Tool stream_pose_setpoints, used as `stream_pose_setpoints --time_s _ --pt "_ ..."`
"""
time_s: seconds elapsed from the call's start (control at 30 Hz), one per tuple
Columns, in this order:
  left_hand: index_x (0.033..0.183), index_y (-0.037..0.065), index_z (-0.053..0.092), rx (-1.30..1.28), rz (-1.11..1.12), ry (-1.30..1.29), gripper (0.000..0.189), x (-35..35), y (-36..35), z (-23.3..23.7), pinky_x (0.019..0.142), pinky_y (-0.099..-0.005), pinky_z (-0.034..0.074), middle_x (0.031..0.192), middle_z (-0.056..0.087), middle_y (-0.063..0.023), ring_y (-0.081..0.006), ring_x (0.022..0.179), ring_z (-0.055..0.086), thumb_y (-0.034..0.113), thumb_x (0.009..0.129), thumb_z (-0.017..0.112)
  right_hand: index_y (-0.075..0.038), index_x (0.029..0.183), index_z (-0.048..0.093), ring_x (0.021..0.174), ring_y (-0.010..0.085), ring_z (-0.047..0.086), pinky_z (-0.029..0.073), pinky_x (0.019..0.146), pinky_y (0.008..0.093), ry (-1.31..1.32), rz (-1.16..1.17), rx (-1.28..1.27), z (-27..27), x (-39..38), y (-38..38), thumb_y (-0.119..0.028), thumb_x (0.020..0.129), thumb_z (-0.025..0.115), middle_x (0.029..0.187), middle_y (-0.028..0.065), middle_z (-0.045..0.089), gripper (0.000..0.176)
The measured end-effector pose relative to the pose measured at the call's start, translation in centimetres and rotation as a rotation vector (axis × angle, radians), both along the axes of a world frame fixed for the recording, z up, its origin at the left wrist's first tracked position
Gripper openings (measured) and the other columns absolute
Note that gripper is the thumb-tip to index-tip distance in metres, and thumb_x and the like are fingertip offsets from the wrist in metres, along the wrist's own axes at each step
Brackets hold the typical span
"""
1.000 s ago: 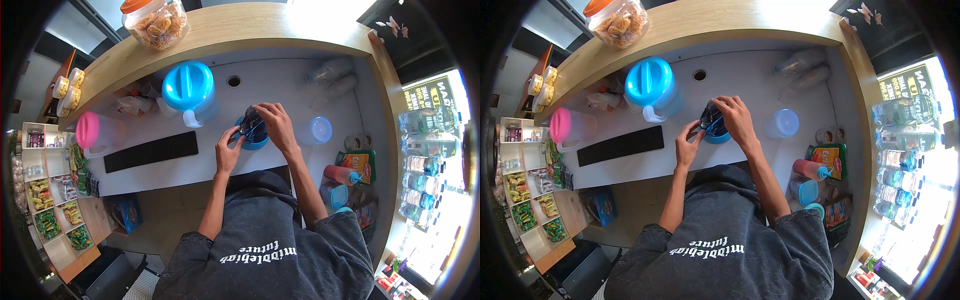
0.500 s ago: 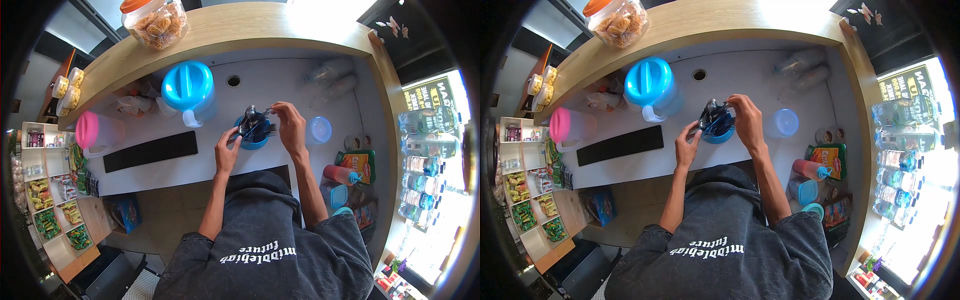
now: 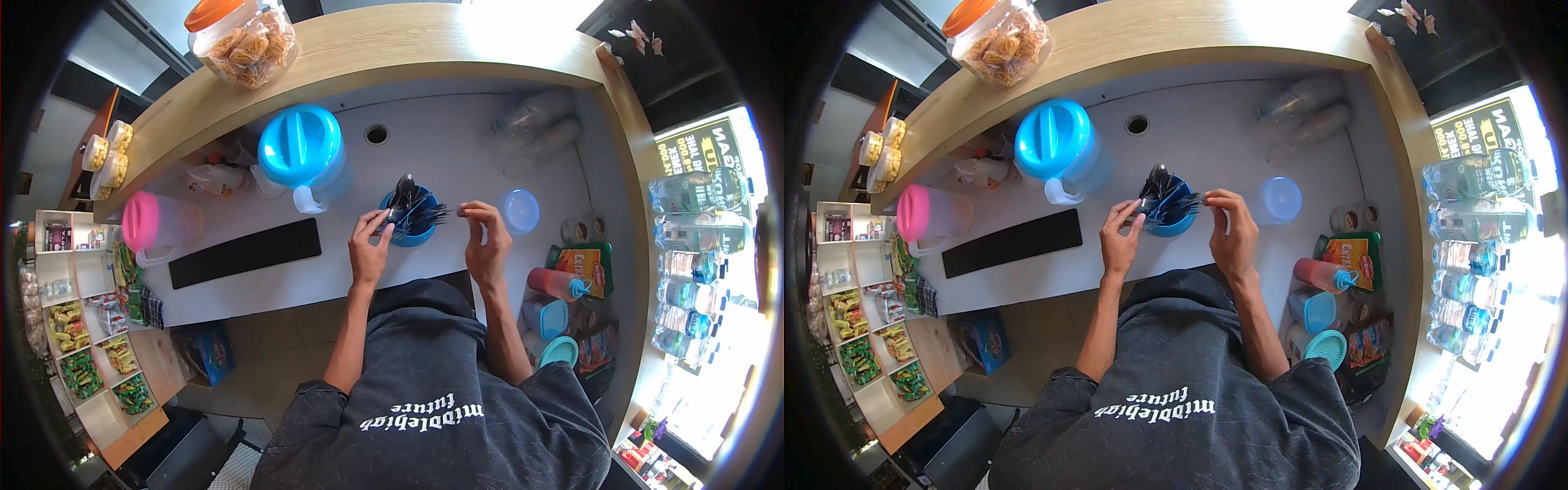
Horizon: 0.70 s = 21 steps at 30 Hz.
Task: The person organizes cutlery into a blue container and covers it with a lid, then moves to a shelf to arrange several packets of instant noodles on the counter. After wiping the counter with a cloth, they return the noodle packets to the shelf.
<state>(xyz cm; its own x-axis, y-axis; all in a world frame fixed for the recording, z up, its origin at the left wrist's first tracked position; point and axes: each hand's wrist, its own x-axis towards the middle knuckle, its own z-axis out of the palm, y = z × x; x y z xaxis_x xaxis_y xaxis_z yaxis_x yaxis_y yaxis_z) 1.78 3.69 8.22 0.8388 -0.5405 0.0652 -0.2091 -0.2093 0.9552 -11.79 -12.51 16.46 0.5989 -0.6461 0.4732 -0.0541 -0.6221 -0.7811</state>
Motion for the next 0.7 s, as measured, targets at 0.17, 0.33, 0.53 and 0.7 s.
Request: stream_pose_setpoints --time_s 0.17,0.33,0.53,0.7 --pt "0.122 0.002 0.07 -0.134 0.061 0.143 0.029 -0.6 -0.2 -0.5 0.085 -0.0327 0.059 0.122 0.069 -0.0133 -0.0215 0.097 0.073 0.007 0.093 0.071 0.0 0.105 0.067 0.1 0.0288 0.071 0.058 0.086 0.039 0.108 0.066 0.075 -2.0 1.1 1.0 0.004 0.093 0.064 0.113 0.014 0.07 0.014" --pt "0.121 0.002 0.069 -0.151 0.099 0.186 0.029 -1.0 -0.3 -0.4 0.085 -0.0333 0.059 0.118 0.072 -0.0137 -0.0212 0.097 0.074 0.007 0.093 0.071 -0.006 0.104 0.076 0.106 0.0284 0.065 0.056 0.089 0.0389 0.294 0.14 -0.101 -4.5 1.6 1.0 -0.001 0.088 0.071 0.121 0.0104 0.069 0.018" --pt "0.122 0.003 0.07 -0.084 0.098 0.065 0.028 -1.5 -0.1 0.9 0.085 -0.0336 0.058 0.116 0.073 -0.015 -0.0232 0.1 0.073 0.008 0.096 0.065 -0.008 0.114 0.074 0.115 0.0323 0.059 0.051 0.099 0.0423 0.271 0.119 -0.17 -4.1 2.6 0.7 -0.004 0.085 0.074 0.122 0.0088 0.069 0.029" --pt "0.133 0.002 0.062 -0.128 -0.003 0.033 0.04 -2.3 -0.2 1.2 0.1 -0.0374 0.052 0.124 0.071 -0.0169 -0.027 0.114 0.069 0.005 0.095 0.051 -0.009 0.121 0.07 0.12 0.0317 0.057 0.05 0.1 0.0445 0.291 0.178 -0.197 -3.5 3.4 0.5 -0.006 0.084 0.075 0.129 0.008 0.065 0.038"
